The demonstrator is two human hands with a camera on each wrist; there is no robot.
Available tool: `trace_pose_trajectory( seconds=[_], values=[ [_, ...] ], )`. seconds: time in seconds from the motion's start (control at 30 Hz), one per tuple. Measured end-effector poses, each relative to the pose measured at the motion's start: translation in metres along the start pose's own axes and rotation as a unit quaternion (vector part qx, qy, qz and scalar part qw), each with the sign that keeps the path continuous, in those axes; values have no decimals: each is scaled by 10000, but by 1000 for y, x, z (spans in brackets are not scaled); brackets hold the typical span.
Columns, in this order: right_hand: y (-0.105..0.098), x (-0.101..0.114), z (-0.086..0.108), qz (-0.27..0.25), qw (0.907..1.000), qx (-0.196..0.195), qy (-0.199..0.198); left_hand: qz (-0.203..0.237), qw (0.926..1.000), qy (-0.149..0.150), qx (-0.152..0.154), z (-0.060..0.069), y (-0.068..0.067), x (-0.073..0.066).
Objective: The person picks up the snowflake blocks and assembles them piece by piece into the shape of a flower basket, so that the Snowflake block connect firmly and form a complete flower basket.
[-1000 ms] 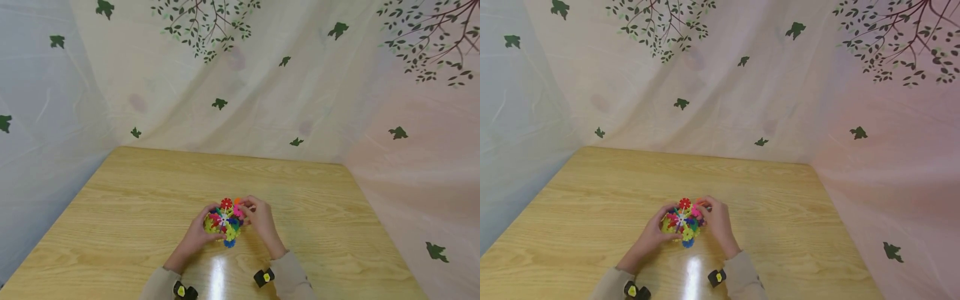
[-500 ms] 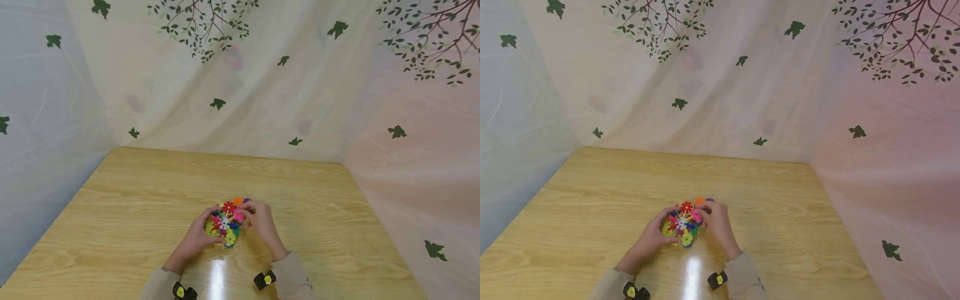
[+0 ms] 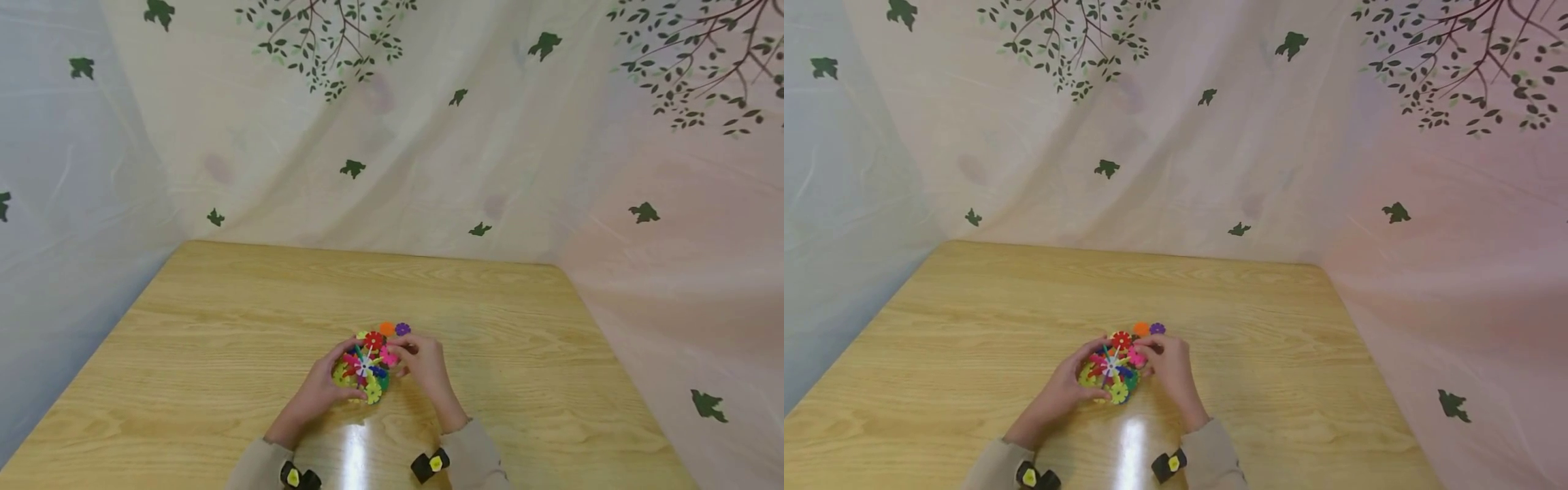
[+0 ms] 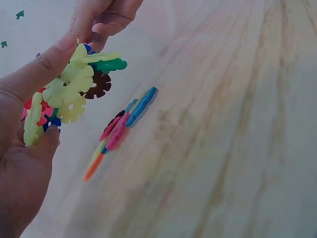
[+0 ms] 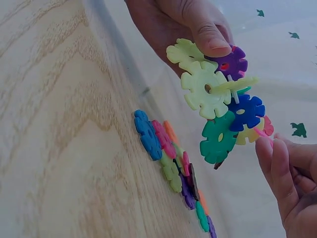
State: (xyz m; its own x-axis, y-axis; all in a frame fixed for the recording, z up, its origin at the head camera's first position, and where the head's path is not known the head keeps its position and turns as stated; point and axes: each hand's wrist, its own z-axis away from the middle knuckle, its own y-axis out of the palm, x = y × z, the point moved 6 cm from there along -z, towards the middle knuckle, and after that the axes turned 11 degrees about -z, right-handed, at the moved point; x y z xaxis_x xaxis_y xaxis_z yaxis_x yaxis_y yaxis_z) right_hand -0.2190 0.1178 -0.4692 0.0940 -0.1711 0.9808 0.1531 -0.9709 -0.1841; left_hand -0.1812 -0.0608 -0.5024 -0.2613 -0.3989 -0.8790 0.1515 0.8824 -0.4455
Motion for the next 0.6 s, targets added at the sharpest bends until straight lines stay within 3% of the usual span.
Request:
trace_pose_trajectory(
  seconds=[0.17, 0.6],
  values=[
    [2, -2, 1, -161, 9998, -56, -57, -28, 10000, 60, -35, 1, 0, 3],
    [4, -4, 1, -423, 9969, -646, -159, -143, 9996, 246, -22, -2, 1, 1]
  ],
)
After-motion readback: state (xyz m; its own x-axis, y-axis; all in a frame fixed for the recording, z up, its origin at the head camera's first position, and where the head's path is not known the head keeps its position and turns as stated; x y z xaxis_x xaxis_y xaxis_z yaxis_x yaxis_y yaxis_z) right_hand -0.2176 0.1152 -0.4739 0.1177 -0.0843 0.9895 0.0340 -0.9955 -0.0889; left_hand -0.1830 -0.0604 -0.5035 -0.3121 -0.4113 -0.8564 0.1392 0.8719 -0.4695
